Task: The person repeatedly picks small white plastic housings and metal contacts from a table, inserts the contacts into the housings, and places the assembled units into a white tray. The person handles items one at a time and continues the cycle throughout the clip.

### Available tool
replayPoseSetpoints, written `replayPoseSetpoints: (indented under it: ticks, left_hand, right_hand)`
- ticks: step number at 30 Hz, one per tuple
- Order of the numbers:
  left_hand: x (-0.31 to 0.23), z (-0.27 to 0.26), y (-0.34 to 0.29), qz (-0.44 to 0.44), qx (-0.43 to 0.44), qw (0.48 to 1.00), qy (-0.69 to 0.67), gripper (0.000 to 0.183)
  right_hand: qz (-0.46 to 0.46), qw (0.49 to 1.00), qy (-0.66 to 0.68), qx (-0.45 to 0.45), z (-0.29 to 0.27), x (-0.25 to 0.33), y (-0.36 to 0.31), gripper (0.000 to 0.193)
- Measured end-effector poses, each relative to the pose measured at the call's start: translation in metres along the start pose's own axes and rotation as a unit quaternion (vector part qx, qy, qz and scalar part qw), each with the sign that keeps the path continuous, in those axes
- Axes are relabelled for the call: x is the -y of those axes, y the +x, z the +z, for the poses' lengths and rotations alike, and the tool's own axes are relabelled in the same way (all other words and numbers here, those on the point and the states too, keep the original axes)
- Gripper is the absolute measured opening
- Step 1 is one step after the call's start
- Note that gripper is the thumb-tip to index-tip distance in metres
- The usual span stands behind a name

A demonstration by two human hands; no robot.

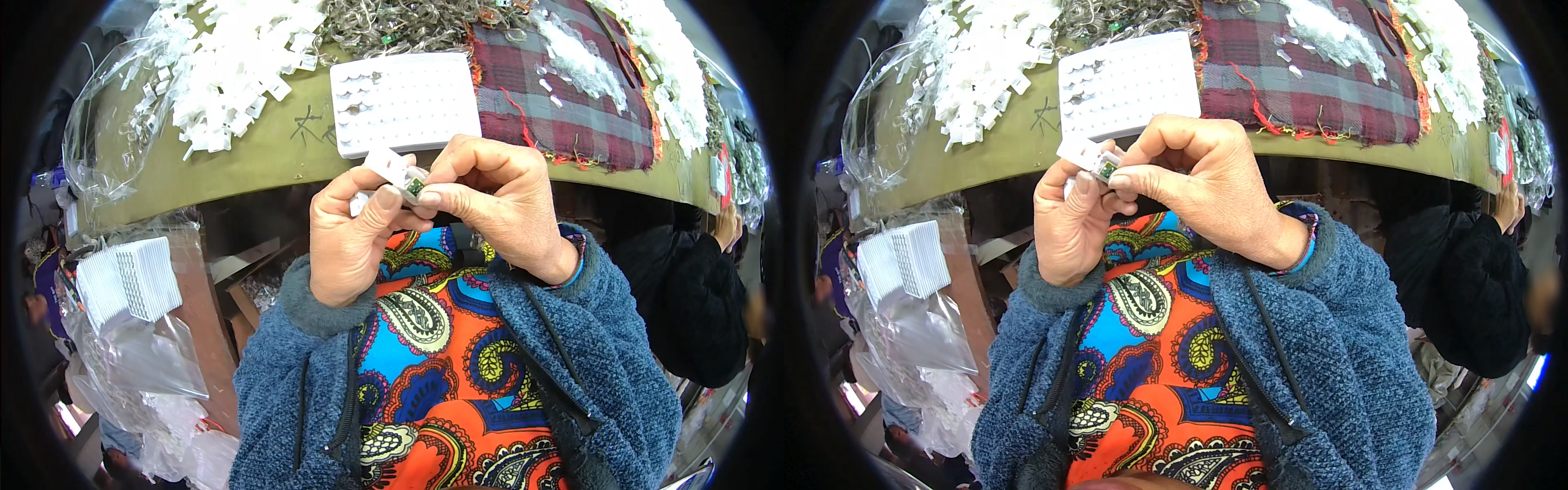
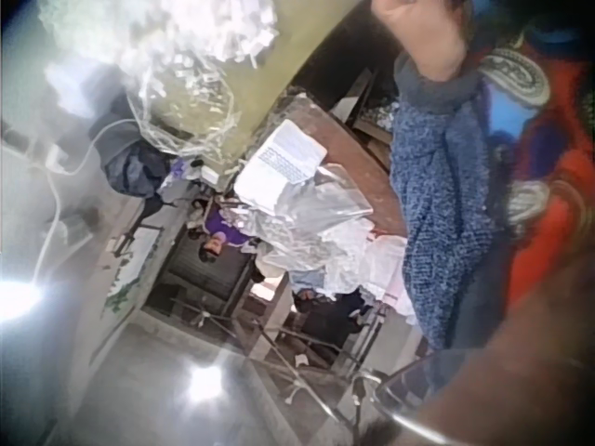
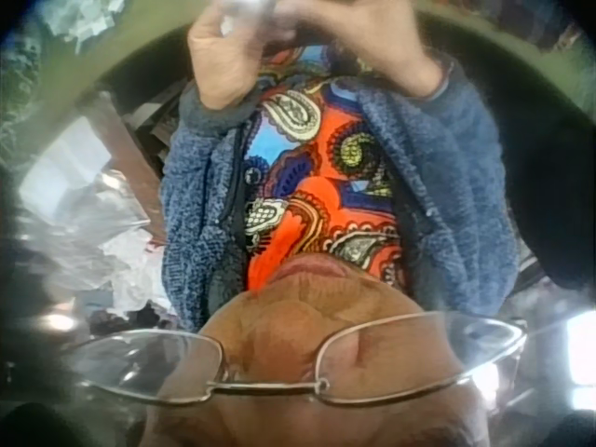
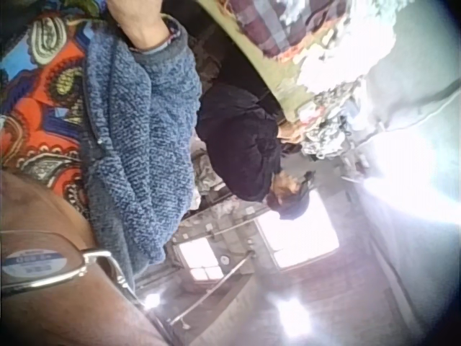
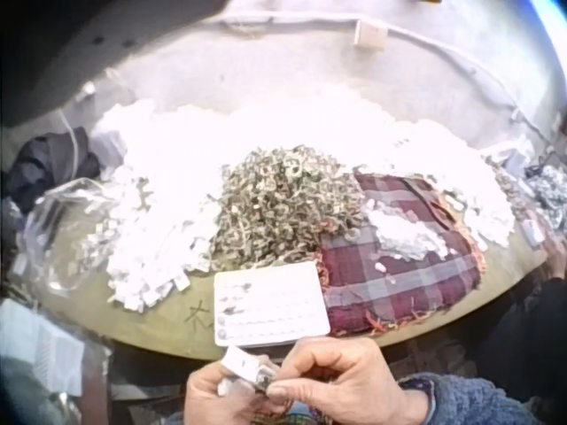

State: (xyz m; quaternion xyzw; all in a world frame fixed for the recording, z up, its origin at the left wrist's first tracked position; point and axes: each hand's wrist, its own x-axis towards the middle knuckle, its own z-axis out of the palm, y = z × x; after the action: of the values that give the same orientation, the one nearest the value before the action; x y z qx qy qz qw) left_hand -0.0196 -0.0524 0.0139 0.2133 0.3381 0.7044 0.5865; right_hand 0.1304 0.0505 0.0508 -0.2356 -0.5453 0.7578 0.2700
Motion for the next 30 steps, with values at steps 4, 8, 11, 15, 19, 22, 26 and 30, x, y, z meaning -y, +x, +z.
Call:
replayPoseSetpoints:
  ticks: [4,8,11,15,19,22,26,30]
  left_hand:
    - [-0.001,-0.006,0.0,-0.025,0.012,0.999,0.027,0.028]
    - [0.002,-0.006,0.0,-0.022,-0.026,0.999,-0.037,0.022]
    - [0.004,-0.004,0.002,-0.009,-0.047,0.996,-0.069,0.019]
    - [0.005,0.0,0.004,0.001,-0.036,0.997,-0.066,0.017]
    - [0.001,0.007,-0.001,0.016,-0.077,0.996,0.04,0.018]
    - [-0.001,0.012,-0.007,0.054,-0.1,0.972,0.205,0.022]
    - [-0.007,0.008,-0.003,0.218,-0.049,0.922,0.315,0.024]
    - [-0.006,0.006,-0.007,0.214,-0.038,0.922,0.321,0.021]
  right_hand:
    - [0.055,0.998,-0.009,0.016,-0.004,-0.002,0.003,0.01]
    - [-0.083,0.972,-0.219,0.005,-0.003,-0.003,0.005,0.015]
    - [-0.283,0.852,-0.44,-0.023,0.003,-0.005,0.006,0.025]
    - [-0.361,0.757,-0.543,-0.04,0.004,-0.009,0.009,0.025]
    - [-0.412,0.717,-0.559,-0.053,0.001,-0.01,0.011,0.018]
    - [-0.402,0.716,-0.569,-0.048,-0.001,-0.005,0.004,0.034]
    - [-0.299,0.778,-0.546,-0.085,0.001,-0.003,-0.002,0.064]
    - [-0.209,0.876,-0.434,0.024,0.002,-0.004,-0.006,0.061]
